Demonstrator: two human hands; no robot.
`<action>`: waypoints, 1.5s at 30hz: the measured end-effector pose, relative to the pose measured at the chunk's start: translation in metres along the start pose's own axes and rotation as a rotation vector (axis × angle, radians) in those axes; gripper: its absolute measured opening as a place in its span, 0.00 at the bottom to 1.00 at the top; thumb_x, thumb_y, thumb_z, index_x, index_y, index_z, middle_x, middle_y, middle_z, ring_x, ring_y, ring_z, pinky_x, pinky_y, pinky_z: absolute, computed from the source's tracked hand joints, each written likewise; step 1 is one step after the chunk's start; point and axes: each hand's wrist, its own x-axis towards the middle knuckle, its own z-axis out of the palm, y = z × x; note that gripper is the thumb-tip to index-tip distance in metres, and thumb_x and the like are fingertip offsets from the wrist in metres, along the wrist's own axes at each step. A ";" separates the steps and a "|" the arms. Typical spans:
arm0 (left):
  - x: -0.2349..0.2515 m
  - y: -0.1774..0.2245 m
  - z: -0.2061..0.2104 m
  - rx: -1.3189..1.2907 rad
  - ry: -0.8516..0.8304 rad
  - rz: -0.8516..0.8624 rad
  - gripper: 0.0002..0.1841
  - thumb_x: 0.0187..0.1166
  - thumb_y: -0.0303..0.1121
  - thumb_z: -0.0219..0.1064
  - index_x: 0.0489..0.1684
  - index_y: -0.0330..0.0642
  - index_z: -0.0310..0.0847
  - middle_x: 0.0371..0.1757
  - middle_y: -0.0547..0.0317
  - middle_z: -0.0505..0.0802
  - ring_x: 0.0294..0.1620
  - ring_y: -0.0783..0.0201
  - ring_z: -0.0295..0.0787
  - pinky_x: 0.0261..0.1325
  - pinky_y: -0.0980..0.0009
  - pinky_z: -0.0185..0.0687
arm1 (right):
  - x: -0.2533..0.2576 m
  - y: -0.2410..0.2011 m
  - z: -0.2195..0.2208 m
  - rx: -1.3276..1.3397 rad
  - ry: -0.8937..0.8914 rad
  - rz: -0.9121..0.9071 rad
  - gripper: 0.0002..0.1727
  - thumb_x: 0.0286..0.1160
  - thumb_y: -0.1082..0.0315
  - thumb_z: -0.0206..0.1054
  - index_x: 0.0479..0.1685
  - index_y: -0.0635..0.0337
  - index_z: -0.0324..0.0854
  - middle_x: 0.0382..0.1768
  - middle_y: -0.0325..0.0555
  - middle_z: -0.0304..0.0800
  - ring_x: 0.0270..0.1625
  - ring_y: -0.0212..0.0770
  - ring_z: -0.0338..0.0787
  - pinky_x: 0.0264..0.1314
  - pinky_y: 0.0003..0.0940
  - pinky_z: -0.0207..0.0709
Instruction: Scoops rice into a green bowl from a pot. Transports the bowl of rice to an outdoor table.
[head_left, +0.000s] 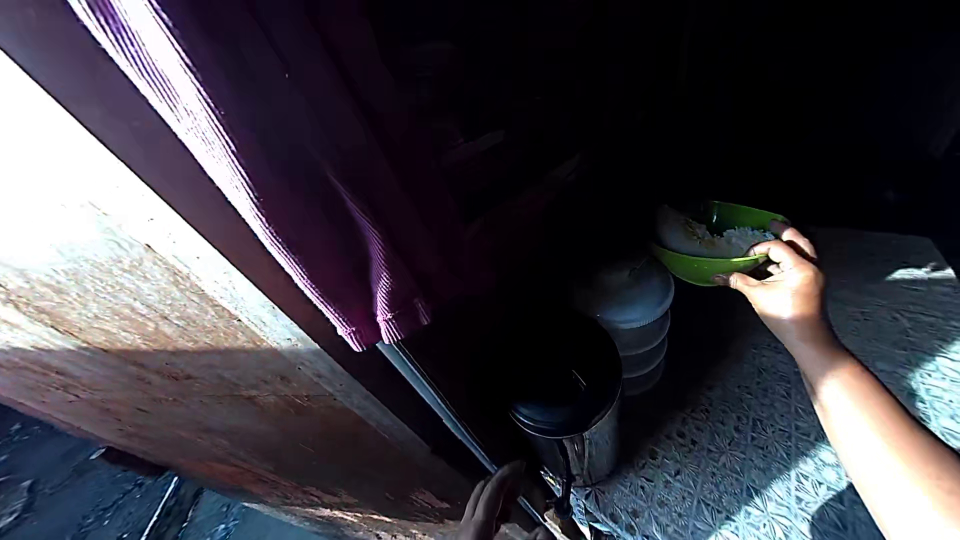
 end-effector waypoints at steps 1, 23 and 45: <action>0.042 0.022 0.008 0.023 -0.009 0.102 0.38 0.74 0.46 0.75 0.81 0.32 0.70 0.76 0.36 0.80 0.70 0.51 0.85 0.70 0.55 0.85 | -0.003 0.005 -0.003 0.000 -0.003 -0.019 0.22 0.43 0.68 0.88 0.35 0.69 0.83 0.77 0.73 0.73 0.74 0.62 0.80 0.63 0.53 0.80; 0.368 0.061 0.129 0.237 0.214 -0.024 0.59 0.50 0.50 0.91 0.92 0.55 0.60 0.89 0.38 0.66 0.86 0.43 0.67 0.83 0.48 0.68 | -0.017 0.063 -0.005 0.035 0.056 -0.012 0.26 0.39 0.53 0.88 0.31 0.63 0.85 0.74 0.67 0.79 0.76 0.44 0.80 0.71 0.30 0.77; 0.157 0.043 0.036 -0.105 0.529 0.362 0.62 0.46 0.44 0.92 0.84 0.24 0.56 0.82 0.42 0.75 0.80 0.71 0.72 0.80 0.73 0.72 | -0.019 0.014 0.150 0.250 -0.155 0.061 0.21 0.41 0.65 0.92 0.34 0.62 0.90 0.80 0.65 0.74 0.81 0.56 0.78 0.77 0.48 0.78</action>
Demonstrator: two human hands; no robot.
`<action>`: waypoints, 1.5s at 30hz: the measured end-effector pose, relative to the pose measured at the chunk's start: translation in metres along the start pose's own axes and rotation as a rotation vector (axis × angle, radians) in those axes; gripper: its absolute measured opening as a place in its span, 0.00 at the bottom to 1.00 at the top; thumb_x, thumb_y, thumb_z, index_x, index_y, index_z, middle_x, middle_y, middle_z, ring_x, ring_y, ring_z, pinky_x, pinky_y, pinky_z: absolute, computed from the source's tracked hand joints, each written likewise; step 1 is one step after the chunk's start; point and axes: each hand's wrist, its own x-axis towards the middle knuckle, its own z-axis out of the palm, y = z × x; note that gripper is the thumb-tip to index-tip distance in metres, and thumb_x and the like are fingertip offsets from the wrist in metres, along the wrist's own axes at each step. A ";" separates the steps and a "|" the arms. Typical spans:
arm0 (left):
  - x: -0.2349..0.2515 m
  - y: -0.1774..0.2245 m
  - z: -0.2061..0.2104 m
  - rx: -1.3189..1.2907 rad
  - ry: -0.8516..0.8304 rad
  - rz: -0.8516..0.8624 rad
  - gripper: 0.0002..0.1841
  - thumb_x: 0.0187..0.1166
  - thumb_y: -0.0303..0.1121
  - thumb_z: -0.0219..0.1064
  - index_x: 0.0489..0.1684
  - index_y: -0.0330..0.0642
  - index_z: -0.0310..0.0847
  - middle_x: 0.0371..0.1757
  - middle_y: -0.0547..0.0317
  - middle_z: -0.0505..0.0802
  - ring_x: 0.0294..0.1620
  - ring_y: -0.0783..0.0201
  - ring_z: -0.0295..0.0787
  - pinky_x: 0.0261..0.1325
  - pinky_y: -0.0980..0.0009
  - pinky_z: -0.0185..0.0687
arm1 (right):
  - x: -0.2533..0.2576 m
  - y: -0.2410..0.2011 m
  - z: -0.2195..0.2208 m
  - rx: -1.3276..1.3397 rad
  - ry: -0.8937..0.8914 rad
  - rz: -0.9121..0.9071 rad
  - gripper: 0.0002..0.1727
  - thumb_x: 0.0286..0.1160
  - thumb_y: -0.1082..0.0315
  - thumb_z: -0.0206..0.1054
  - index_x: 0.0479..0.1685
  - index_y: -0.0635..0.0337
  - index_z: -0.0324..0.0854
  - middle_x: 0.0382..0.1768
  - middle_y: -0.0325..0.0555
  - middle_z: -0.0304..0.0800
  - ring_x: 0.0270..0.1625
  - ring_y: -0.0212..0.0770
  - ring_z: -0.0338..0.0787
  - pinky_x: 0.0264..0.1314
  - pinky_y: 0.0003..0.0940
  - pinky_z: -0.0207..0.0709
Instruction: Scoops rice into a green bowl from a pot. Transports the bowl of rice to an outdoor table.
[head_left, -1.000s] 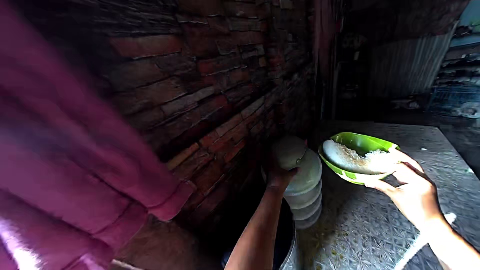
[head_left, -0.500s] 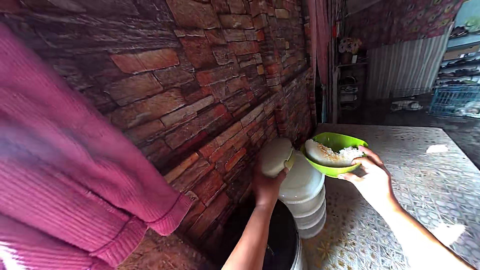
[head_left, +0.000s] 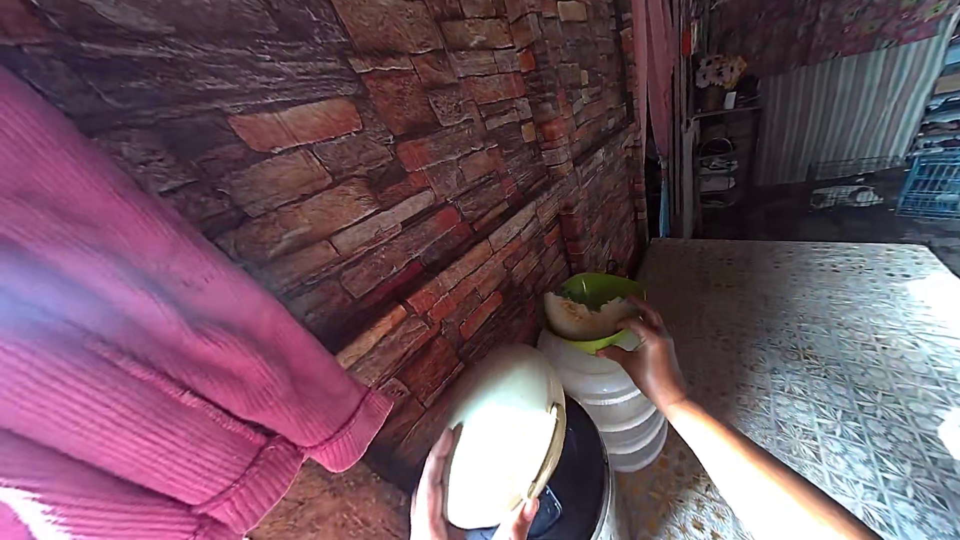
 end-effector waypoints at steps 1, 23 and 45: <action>-0.003 -0.002 -0.002 0.000 -0.004 0.004 0.62 0.46 0.45 0.92 0.84 0.25 0.57 0.81 0.43 0.75 0.80 0.70 0.72 0.80 0.72 0.73 | -0.002 0.002 0.003 -0.004 -0.018 -0.002 0.21 0.42 0.64 0.92 0.34 0.62 0.89 0.81 0.65 0.73 0.81 0.55 0.78 0.77 0.47 0.79; 0.002 0.006 0.093 -0.153 -0.892 -0.057 0.52 0.42 0.43 0.94 0.77 0.36 0.77 0.75 0.35 0.81 0.76 0.50 0.79 0.77 0.55 0.79 | -0.122 0.016 -0.152 1.115 -0.597 0.280 0.56 0.65 0.30 0.72 0.95 0.40 0.53 0.84 0.40 0.75 0.82 0.42 0.77 0.83 0.46 0.74; 0.119 -0.057 0.143 0.704 -0.365 0.714 0.08 0.79 0.34 0.69 0.37 0.44 0.94 0.41 0.55 0.96 0.52 0.55 0.94 0.60 0.63 0.88 | -0.078 0.260 -0.053 0.298 0.505 0.846 0.38 0.70 0.66 0.80 0.80 0.69 0.69 0.76 0.66 0.76 0.76 0.53 0.79 0.79 0.50 0.71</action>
